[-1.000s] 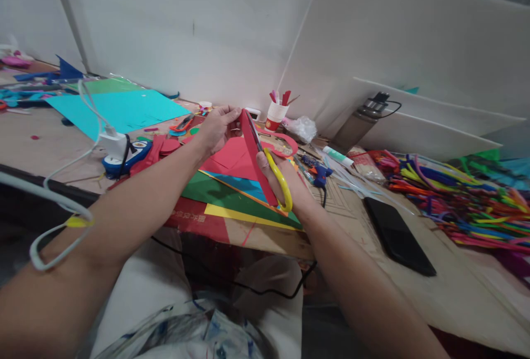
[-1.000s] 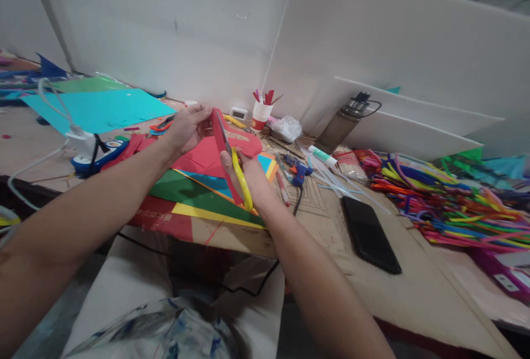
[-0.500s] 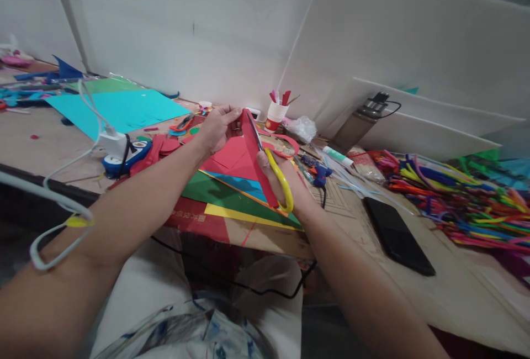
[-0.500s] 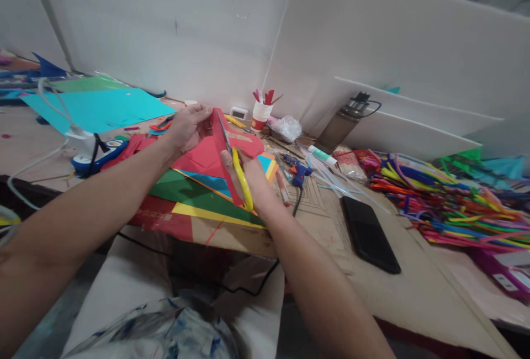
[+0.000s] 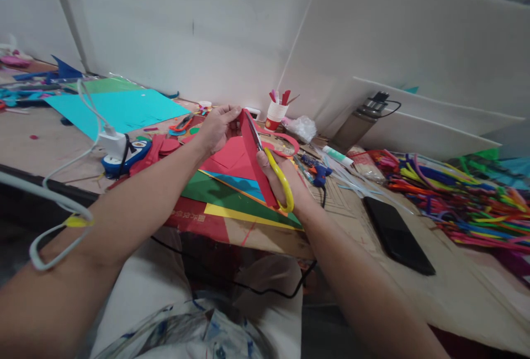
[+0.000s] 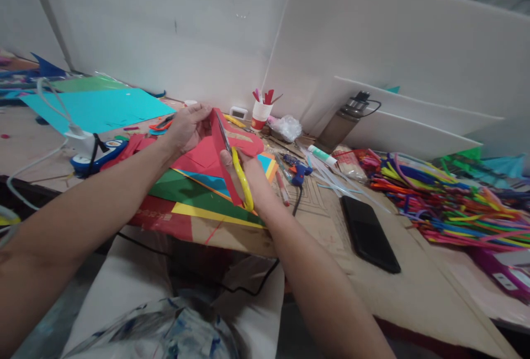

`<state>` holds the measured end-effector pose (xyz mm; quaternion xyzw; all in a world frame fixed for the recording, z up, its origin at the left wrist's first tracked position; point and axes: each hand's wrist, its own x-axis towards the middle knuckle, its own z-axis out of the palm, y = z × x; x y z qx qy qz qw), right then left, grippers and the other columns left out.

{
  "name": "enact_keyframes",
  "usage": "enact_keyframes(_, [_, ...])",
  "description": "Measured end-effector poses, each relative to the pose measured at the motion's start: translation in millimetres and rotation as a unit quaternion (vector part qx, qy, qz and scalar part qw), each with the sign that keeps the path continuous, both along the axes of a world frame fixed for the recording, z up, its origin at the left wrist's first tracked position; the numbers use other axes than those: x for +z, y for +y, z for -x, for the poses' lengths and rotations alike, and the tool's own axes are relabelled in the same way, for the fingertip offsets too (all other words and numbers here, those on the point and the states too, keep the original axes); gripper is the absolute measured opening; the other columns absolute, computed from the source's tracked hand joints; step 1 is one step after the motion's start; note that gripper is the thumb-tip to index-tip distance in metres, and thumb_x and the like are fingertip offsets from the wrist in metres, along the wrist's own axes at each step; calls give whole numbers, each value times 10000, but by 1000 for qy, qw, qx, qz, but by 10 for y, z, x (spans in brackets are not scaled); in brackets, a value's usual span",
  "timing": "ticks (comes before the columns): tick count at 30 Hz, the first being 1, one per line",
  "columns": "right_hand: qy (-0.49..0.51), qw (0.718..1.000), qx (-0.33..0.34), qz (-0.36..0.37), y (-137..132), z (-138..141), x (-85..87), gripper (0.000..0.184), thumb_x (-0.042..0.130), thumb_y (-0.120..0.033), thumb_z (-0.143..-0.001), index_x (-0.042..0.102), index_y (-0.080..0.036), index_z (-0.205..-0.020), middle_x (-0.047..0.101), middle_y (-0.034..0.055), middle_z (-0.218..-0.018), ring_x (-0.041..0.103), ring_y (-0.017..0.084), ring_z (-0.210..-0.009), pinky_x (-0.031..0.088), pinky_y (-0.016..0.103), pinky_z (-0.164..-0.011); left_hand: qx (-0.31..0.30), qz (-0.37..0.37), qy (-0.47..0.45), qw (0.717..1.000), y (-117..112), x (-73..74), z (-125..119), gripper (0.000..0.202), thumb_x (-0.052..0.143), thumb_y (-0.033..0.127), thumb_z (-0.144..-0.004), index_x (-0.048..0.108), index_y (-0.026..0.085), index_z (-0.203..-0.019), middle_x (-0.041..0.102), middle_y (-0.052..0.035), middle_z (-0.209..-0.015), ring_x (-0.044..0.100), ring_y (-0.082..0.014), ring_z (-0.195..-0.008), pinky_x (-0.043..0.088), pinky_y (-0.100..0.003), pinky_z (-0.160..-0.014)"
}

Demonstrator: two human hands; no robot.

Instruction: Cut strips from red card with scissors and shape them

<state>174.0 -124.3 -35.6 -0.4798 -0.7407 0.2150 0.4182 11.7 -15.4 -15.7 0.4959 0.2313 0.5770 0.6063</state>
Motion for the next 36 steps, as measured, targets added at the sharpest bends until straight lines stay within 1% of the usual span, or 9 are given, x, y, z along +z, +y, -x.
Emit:
enact_keyframes(7, [-33, 999, -5, -21, -5, 5, 21, 479, 343, -589, -956, 611, -192, -969, 669, 105, -970, 573, 257, -987, 452, 403, -901, 5, 10, 13, 1000, -33, 20, -7, 256, 660, 213, -860, 513, 149, -661, 584, 21, -595, 561, -64, -518, 480, -194, -580])
enact_keyframes(11, [-43, 999, -10, -26, 6, 10, 25, 474, 325, -608, -952, 577, -210, -894, 650, 89, -935, 565, 236, -885, 456, 399, -856, 1, 13, 14, 1000, -40, 19, -14, 286, 662, 210, -859, 491, 151, -638, 567, 22, -584, 559, -66, -523, 475, -195, -573])
enact_keyframes(16, [-52, 998, -10, -40, 16, 16, 25, 424, 312, -559, -966, 522, -228, -805, 617, 74, -868, 534, 216, -786, 453, 382, -784, 0, 0, 15, 1000, -6, -12, -12, 297, 671, 226, -855, 491, 154, -629, 561, 20, -578, 549, -67, -518, 463, -190, -552])
enact_keyframes(19, [-54, 997, -12, -45, 9, 16, 23, 421, 313, -557, -969, 518, -226, -808, 610, 69, -861, 526, 210, -765, 454, 373, -758, -6, -10, 14, 1000, 7, -25, -11, 288, 653, 219, -866, 495, 155, -634, 563, 17, -577, 552, -70, -523, 470, -196, -559])
enact_keyframes(24, [-28, 999, -9, -26, -3, 16, 20, 417, 342, -571, -958, 536, -231, -814, 639, 71, -891, 560, 212, -816, 467, 359, -794, 0, 0, 19, 1000, -8, -16, -13, 276, 629, 208, -880, 489, 159, -647, 572, 17, -582, 564, -77, -533, 490, -212, -587])
enact_keyframes(28, [-25, 999, -16, -21, 6, 13, 5, 419, 378, -577, -938, 481, -232, -725, 607, 60, -796, 546, 199, -760, 467, 360, -770, -5, 4, 11, 1000, -4, -21, -13, 272, 648, 207, -868, 493, 155, -651, 575, 15, -598, 577, -80, -547, 501, -220, -611])
enact_keyframes(30, [-33, 999, -23, -14, 9, 11, 1, 429, 367, -587, -936, 474, -227, -727, 584, 48, -765, 529, 191, -733, 458, 357, -747, -14, -1, 5, 1000, 9, -35, -14, 268, 648, 201, -868, 499, 152, -650, 573, 13, -600, 576, -82, -544, 503, -225, -611])
enact_keyframes(33, [-39, 999, -24, -13, 8, 12, 4, 417, 348, -556, -949, 484, -216, -750, 574, 45, -766, 510, 182, -720, 437, 349, -728, -22, -11, 6, 1000, 26, -58, -15, 260, 644, 191, -867, 506, 149, -650, 566, 13, -593, 568, -82, -533, 495, -220, -587])
enact_keyframes(36, [-41, 999, -29, -16, 9, 13, 6, 369, 362, -505, -957, 463, -226, -738, 563, 42, -754, 489, 181, -702, 415, 344, -705, -20, -12, 9, 1000, 28, -68, -18, 258, 658, 194, -856, 507, 148, -652, 561, 17, -588, 559, -81, -525, 486, -215, -569])
